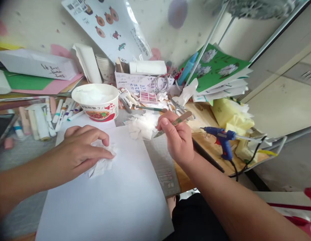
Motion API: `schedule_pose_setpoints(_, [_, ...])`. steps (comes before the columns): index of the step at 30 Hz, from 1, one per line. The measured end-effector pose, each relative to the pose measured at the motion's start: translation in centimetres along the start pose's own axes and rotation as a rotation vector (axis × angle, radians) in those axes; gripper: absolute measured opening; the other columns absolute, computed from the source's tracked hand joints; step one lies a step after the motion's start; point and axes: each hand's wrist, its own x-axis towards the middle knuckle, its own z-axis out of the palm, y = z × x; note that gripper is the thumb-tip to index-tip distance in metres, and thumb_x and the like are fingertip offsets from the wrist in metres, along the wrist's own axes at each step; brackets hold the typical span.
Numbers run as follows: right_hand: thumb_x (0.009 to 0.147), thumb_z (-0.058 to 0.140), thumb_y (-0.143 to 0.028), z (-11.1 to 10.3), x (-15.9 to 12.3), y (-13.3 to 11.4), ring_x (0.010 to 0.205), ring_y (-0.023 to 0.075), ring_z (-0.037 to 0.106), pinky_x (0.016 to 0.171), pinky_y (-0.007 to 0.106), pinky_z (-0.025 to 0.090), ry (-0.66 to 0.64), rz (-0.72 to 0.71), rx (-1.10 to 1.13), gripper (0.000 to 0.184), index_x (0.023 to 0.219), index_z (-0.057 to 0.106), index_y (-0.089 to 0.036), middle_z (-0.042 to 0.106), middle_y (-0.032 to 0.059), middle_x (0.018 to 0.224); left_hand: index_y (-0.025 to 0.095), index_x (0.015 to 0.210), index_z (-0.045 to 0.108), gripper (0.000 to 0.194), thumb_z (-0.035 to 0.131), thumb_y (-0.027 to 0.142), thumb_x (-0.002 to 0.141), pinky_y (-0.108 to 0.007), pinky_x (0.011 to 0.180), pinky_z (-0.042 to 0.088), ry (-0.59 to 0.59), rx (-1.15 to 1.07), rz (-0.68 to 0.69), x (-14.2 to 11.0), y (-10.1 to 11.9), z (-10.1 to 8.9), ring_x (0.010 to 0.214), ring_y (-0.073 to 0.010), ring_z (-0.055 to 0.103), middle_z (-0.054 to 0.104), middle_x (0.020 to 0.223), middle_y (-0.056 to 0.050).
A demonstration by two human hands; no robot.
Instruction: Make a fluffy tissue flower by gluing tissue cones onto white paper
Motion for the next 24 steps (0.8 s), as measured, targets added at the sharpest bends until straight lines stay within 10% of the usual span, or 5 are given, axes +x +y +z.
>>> schedule_pose_setpoints(10, [0.08, 0.065, -0.017, -0.7, 2.2, 3.5, 0.07, 0.0144, 0.057, 0.07, 0.027, 0.043, -0.53, 0.027, -0.624, 0.005, 0.08, 0.07, -0.016, 0.06, 0.0032, 0.078, 0.037, 0.094, 0.069, 0.039, 0.044, 0.009, 0.086, -0.035, 0.08, 0.019, 0.019, 0.024, 0.005, -0.3, -0.4, 0.7, 0.093, -0.0188, 0.048, 0.056, 0.099, 0.003])
schedule_pose_setpoints(24, [0.081, 0.06, -0.016, 0.8, 2.1, 3.0, 0.072, 0.0156, 0.058, 0.067, 0.027, 0.04, -0.549, 0.133, -0.791, 0.014, 0.069, 0.068, -0.016, 0.061, 0.0042, 0.077, 0.036, 0.09, 0.07, 0.037, 0.044, 0.009, 0.084, -0.037, 0.078, 0.02, 0.031, -0.028, -0.028, -0.2, -0.5, 1.0, 0.092, -0.0189, 0.049, 0.056, 0.098, 0.002])
